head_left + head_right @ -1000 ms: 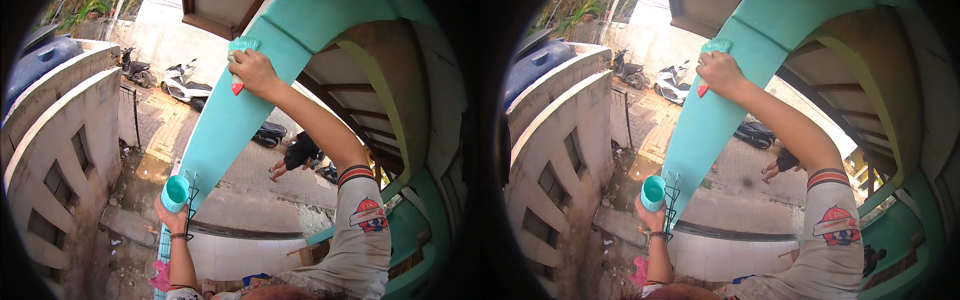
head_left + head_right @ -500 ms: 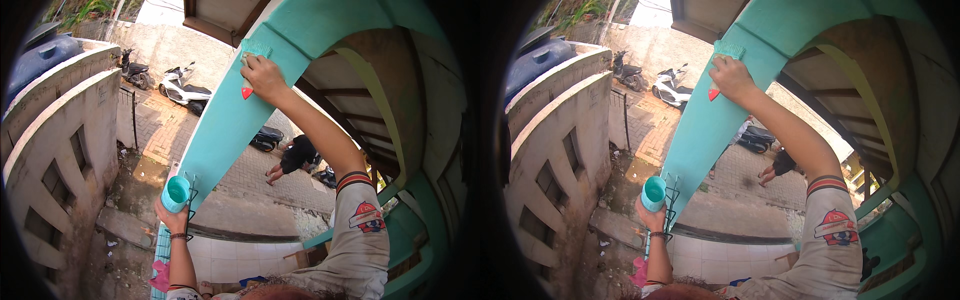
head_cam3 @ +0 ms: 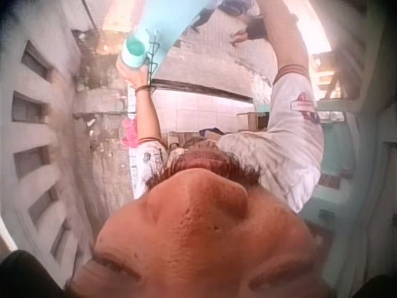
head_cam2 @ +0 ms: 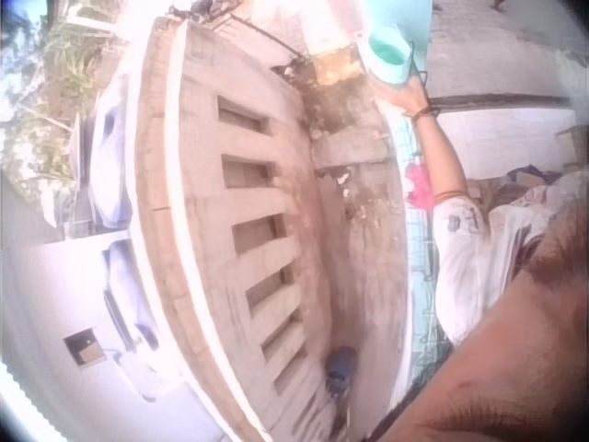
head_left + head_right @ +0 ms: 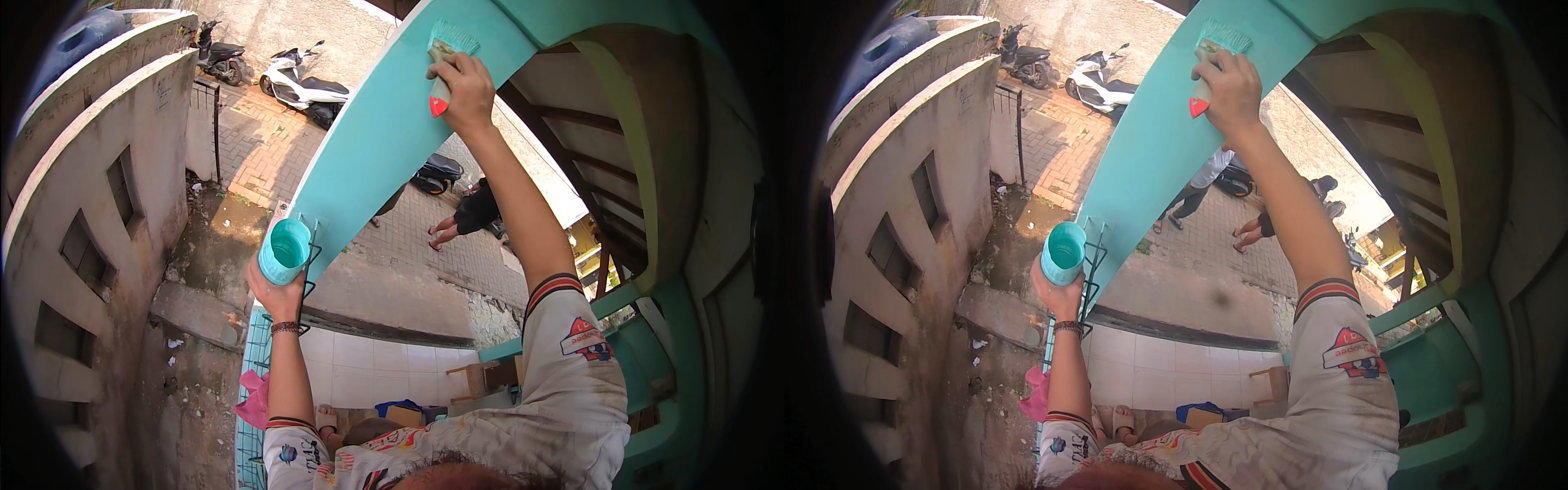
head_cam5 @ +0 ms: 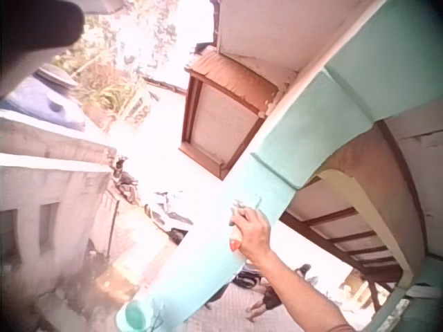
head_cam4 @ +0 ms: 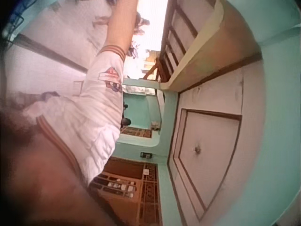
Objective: The person paints a light green pillar using a paintbrush and a small container of paint. They repeatedly dip the brush into the container and apply paint to the pillar's surface while standing on a balcony.
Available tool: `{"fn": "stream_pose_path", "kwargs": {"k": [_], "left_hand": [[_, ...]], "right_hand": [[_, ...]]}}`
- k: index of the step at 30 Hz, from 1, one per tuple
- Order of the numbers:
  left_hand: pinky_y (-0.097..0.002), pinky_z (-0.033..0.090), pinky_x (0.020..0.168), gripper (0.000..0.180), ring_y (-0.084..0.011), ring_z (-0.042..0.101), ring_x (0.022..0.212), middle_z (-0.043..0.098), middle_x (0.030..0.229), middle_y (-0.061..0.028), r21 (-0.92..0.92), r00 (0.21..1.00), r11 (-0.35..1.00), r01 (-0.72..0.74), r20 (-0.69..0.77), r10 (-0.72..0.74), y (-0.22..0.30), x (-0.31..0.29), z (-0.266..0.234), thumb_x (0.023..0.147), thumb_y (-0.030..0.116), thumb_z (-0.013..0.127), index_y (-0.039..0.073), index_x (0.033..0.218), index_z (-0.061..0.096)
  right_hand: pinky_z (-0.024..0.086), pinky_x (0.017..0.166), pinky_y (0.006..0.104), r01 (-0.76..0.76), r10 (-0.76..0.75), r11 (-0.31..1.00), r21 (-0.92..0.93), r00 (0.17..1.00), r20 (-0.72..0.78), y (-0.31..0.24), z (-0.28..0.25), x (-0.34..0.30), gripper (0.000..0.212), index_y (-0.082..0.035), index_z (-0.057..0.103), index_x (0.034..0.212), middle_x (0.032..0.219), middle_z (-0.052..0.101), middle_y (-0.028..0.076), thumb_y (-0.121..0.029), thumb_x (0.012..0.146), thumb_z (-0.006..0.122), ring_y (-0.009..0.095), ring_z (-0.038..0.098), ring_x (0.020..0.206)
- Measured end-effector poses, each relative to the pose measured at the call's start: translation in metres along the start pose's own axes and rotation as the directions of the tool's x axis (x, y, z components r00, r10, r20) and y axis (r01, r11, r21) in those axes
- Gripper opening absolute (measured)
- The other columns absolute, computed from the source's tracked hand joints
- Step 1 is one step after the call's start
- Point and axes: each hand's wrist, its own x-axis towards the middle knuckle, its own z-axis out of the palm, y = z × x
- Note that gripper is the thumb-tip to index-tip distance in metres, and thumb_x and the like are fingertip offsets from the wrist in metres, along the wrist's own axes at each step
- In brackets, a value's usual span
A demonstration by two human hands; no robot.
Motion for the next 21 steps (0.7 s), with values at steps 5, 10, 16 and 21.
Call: {"fn": "stream_pose_path", "kwargs": {"k": [5, 10, 16, 21], "left_hand": [[-0.0466, 0.044, 0.098, 0.08, -0.0384, 0.055, 0.112, 0.057, 0.12, -0.017, 0.003, 0.998, 1.0, 0.007, -0.056, -0.007, 0.005, 0.0, 0.001, 0.054, 0.01, 0.086, 0.004, 0.127, 0.052], [-0.046, 0.044, 0.098, 0.083, -0.038, 0.055, 0.113, 0.057, 0.12, -0.0164, 0.02, 0.998, 1.0, -0.01, -0.063, 0.011, 0.002, -0.001, 0.002, 0.055, 0.012, 0.087, 0.003, 0.128, 0.05], [-0.0464, 0.042, 0.101, 0.085, -0.0392, 0.053, 0.114, 0.055, 0.121, -0.0183, -0.007, 0.995, 1.0, 0.004, -0.095, -0.004, 0.0, -0.001, 0.001, 0.052, 0.009, 0.086, 0.002, 0.128, 0.05], [-0.0461, 0.042, 0.101, 0.085, -0.0374, 0.054, 0.114, 0.056, 0.122, -0.0166, -0.044, 0.982, 0.998, 0.041, -0.184, -0.048, 0.001, -0.003, 0.005, 0.053, 0.011, 0.087, 0.004, 0.129, 0.049]], "right_hand": [[0.053, 0.072, 0.0381, -0.062, -0.219, 0.891, 0.449, 0.808, 0.547, -0.078, 0.014, -0.095, 0.014, -0.018, 0.068, 0.081, 0.088, 0.062, 0.004, -0.009, 0.071, 0.069, 0.025, 0.065, 0.084], [0.052, 0.069, 0.0312, -0.305, 0.208, 0.822, 0.482, 0.947, 0.244, -0.015, 0.022, -0.008, 0.008, -0.008, 0.07, 0.086, 0.088, 0.069, 0.006, -0.009, 0.078, 0.069, 0.023, 0.067, 0.077], [0.051, 0.067, 0.0381, -0.056, 0.041, 0.995, -0.08, 0.985, -0.168, -0.014, 0.025, 0.019, 0.013, -0.014, 0.071, 0.084, 0.082, 0.065, 0.004, -0.009, 0.073, 0.068, 0.026, 0.063, 0.08], [0.053, 0.072, 0.0403, 0.107, -0.241, 0.947, 0.304, 0.863, 0.445, -0.139, 0.094, -0.12, 0.009, -0.015, 0.069, 0.077, 0.092, 0.064, 0.006, -0.008, 0.075, 0.064, 0.025, 0.065, 0.084]]}}
